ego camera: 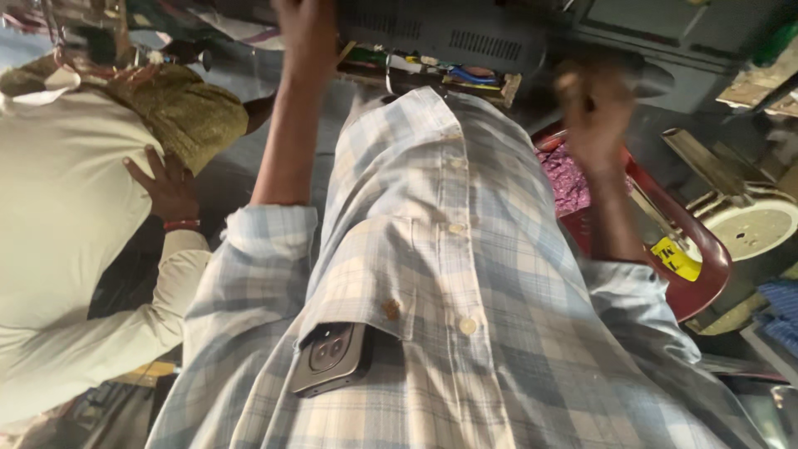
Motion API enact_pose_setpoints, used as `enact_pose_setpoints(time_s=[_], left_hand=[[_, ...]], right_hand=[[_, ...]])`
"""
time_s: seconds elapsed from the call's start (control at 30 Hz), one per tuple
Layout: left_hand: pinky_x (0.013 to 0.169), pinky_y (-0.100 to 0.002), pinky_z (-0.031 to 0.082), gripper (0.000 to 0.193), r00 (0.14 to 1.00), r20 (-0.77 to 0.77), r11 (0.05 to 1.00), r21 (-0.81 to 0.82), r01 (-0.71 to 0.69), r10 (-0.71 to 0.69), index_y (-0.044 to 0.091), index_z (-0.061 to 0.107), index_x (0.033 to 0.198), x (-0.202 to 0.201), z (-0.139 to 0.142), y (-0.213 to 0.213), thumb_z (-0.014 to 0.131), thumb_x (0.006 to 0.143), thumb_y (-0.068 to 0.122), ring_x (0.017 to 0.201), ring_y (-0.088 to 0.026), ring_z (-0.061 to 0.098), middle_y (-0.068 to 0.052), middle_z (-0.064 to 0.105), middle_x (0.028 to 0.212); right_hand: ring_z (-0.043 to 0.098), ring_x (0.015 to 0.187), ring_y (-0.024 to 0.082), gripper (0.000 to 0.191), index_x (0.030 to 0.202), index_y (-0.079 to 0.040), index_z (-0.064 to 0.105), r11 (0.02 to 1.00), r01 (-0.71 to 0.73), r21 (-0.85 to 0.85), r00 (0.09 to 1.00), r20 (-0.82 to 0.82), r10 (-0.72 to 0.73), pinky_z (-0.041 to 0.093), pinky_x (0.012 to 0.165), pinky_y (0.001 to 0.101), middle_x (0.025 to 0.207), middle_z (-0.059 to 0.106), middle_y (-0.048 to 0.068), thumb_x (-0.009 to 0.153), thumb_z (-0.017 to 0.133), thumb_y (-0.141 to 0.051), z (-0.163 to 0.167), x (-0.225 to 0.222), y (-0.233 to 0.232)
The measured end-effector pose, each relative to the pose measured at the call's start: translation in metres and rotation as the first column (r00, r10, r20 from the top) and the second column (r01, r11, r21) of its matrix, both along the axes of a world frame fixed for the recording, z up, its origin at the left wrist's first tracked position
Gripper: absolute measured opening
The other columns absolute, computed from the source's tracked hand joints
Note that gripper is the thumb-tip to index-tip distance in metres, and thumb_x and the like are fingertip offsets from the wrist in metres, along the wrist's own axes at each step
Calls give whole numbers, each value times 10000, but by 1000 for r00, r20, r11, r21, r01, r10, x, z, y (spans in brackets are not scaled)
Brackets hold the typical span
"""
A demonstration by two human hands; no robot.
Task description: The person repairs a television at a cluttered workbench. They handle the internal circuit board and wiring, reposition and connect wires on the board, and use a soldering iron to work on the board inside the open TV casing.
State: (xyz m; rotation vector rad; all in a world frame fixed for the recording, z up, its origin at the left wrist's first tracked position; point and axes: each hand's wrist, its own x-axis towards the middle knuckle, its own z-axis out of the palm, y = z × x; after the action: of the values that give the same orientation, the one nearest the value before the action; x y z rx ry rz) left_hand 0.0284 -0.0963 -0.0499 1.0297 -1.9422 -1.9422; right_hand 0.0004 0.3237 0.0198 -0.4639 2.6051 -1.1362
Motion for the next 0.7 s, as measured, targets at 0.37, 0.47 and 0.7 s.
enact_pose_setpoints(time_s=[0.37, 0.47, 0.7], left_hand=[[766, -441, 614, 103, 969, 239, 818, -544, 185, -60, 63, 766, 1034, 85, -34, -33, 728, 941, 89, 853, -302, 753, -125, 784, 954], [820, -496, 544, 139, 843, 535, 687, -589, 425, -63, 74, 740, 1000, 78, -55, -21, 759, 930, 192, 945, -396, 690, -175, 747, 987], [962, -517, 478, 363, 892, 449, 545, -763, 348, 59, 5, 624, 1141, 62, -63, -11, 772, 863, 186, 1090, -440, 610, -227, 657, 1149]], right_hand=[[699, 1013, 290, 230, 1191, -33, 737, 918, -392, -65, 849, 359, 388, 544, 886, 384, 1111, 715, 123, 1029, 714, -194, 6, 21, -65], [700, 1018, 286, 232, 1197, -31, 734, 944, -330, 10, 870, 391, 300, 539, 876, 370, 1135, 723, 113, 1044, 692, -200, 22, 22, -47], [714, 991, 228, 207, 1208, -51, 735, 994, -77, 72, 944, 326, 49, 562, 827, 331, 1140, 736, 117, 1050, 687, -176, 54, 32, 0]])
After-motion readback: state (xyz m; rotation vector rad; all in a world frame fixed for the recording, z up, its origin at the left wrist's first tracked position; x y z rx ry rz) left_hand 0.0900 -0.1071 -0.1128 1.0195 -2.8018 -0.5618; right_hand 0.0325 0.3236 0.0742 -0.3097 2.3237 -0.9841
